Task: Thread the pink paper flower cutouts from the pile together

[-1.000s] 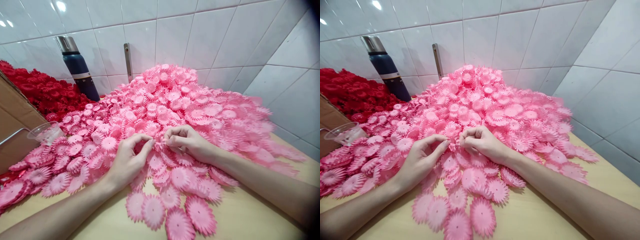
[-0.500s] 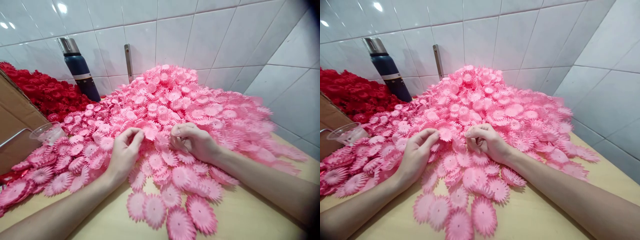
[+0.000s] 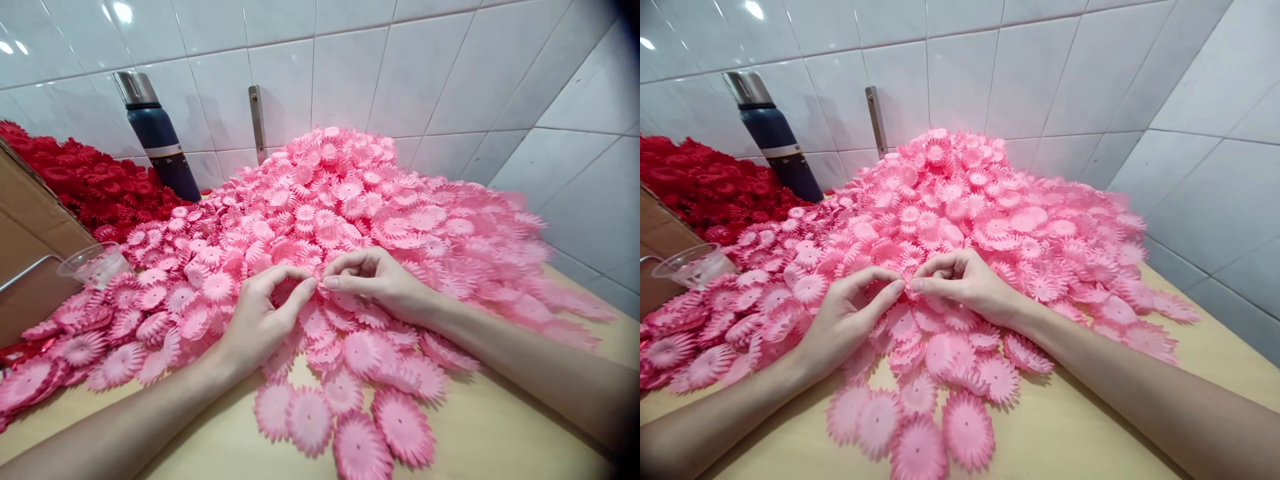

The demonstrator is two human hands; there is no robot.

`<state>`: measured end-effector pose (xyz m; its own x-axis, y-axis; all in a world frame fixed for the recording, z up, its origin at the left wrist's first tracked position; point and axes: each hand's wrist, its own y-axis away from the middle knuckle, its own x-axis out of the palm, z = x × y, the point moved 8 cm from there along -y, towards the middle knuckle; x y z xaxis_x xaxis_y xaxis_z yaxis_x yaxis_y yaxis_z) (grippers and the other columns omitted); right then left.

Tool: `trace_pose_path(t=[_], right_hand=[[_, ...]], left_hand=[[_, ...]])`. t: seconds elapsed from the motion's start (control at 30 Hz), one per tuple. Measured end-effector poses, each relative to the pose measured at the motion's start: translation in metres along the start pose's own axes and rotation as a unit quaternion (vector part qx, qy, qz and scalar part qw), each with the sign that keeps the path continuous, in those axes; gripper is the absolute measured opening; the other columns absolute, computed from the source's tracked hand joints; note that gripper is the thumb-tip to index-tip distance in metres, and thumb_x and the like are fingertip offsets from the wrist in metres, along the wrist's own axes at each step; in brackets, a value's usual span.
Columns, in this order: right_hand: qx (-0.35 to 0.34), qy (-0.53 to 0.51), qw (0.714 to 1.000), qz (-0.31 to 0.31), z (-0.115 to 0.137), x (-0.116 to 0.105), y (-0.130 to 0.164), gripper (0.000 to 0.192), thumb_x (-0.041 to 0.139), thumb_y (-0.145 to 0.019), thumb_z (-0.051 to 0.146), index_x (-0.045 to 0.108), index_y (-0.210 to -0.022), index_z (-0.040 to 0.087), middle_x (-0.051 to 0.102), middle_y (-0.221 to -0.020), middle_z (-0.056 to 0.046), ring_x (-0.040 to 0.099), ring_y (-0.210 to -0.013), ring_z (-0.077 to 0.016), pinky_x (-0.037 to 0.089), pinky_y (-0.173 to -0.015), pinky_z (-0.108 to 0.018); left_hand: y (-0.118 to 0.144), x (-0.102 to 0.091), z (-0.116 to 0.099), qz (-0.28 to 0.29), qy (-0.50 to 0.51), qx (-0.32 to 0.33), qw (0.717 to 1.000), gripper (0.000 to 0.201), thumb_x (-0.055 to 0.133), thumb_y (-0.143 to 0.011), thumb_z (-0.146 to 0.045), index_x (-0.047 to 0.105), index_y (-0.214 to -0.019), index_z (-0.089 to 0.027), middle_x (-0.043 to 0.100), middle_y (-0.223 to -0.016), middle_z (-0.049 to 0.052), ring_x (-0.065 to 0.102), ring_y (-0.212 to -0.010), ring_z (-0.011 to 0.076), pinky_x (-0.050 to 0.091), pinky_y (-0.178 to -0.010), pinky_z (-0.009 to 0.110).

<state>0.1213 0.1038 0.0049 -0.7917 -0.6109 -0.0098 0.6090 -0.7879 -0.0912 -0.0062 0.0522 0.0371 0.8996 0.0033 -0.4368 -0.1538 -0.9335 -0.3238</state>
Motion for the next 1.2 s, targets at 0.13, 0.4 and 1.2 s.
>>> trace_pose_path(t=[0.13, 0.4, 1.2], right_hand=[[0.007, 0.005, 1.000, 0.002, -0.0001, 0.0007, 0.0008, 0.011, 0.078, -0.071, 0.023, 0.074, -0.078, 0.015, 0.054, -0.047, 0.005, 0.035, -0.040, -0.0035, 0.020, -0.039, -0.020], [0.006, 0.014, 1.000, 0.014, 0.0002, 0.0013, 0.0010, 0.005, 0.075, -0.072, 0.017, 0.072, -0.075, 0.015, 0.051, -0.046, 0.006, 0.034, -0.041, -0.0032, 0.022, -0.041, -0.019], [-0.002, 0.028, 1.000, 0.008, -0.0011, -0.0006, 0.0008, 0.013, 0.073, -0.075, 0.027, 0.071, -0.072, 0.014, 0.044, -0.046, 0.007, 0.030, -0.041, -0.0045, 0.019, -0.041, -0.022]], left_hand=[[-0.0007, 0.0005, -0.0009, -0.002, -0.006, 0.008, 1.000, 0.010, 0.061, -0.089, -0.023, 0.068, -0.087, -0.016, 0.071, -0.086, 0.000, 0.064, -0.080, 0.0112, 0.048, -0.077, 0.021], [0.0003, 0.0042, 0.0010, 0.026, -0.005, 0.004, 1.000, 0.011, 0.061, -0.089, -0.024, 0.069, -0.089, -0.016, 0.071, -0.088, 0.001, 0.065, -0.082, 0.0123, 0.048, -0.078, 0.023], [0.0010, 0.0081, 0.0040, 0.044, -0.011, -0.019, 0.999, 0.015, 0.059, -0.090, -0.028, 0.069, -0.090, -0.017, 0.072, -0.092, 0.006, 0.066, -0.080, 0.0169, 0.049, -0.064, 0.024]])
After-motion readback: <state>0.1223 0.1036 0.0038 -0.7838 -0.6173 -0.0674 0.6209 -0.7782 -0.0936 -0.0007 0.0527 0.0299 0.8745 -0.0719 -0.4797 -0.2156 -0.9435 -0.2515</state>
